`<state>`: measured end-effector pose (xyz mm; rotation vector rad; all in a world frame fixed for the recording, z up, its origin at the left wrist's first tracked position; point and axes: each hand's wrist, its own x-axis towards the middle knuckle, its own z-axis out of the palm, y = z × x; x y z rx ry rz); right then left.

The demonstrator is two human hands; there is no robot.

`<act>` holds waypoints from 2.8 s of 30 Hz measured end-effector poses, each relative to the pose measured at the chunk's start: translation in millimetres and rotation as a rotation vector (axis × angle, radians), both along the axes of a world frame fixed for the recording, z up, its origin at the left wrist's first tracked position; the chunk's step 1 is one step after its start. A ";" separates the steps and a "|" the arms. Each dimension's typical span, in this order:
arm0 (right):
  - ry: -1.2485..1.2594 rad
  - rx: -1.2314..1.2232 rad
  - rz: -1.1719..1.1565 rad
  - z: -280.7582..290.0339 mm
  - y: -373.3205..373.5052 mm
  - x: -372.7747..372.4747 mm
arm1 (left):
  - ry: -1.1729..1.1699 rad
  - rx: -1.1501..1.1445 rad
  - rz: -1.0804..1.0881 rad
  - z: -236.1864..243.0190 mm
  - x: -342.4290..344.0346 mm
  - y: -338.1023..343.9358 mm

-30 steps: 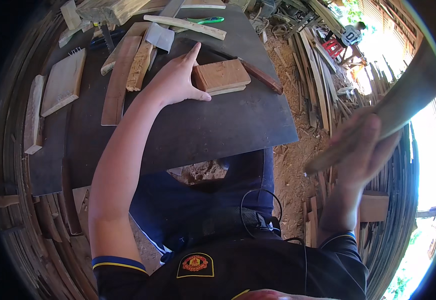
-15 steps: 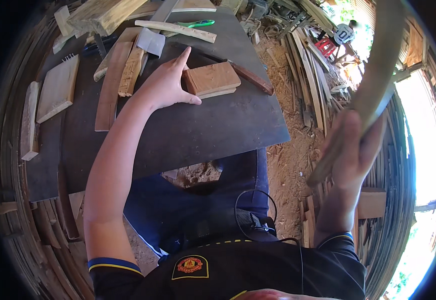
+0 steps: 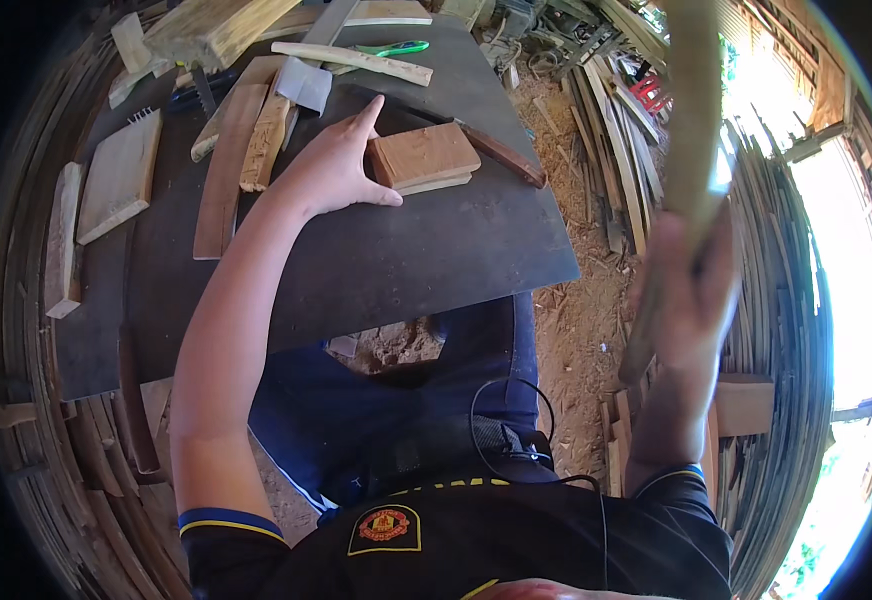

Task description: The person uses a chisel and a wooden mallet to carve and shape small rectangular blocks of wood on a workbench. They repeatedly strike the chisel to remove material, then inspect the pieces and fit them together to check alignment.

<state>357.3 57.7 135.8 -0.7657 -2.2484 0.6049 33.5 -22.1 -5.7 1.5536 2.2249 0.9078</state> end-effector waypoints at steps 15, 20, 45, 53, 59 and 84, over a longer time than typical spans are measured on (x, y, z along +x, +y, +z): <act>-0.141 0.037 -0.042 -3.9 2.3 13.1 | 0.045 0.040 -0.027 -4.5 -2.0 2.8; 0.232 -0.093 0.095 -30.4 -1.5 1.3 | 0.008 0.015 -0.010 -1.6 4.1 4.7; -0.103 -0.557 0.064 -98.7 32.8 9.3 | 0.014 0.124 -0.102 3.7 -3.2 -1.2; -0.123 -0.574 0.057 -115.0 57.4 -15.6 | -0.399 0.228 0.070 -9.2 -24.6 4.2; -0.350 -0.025 0.025 -96.6 112.0 -74.7 | -0.655 0.372 0.337 -9.5 -30.8 4.5; 0.423 -0.996 0.839 -131.4 88.3 -205.7 | -0.811 0.804 0.155 0.2 -30.1 -7.2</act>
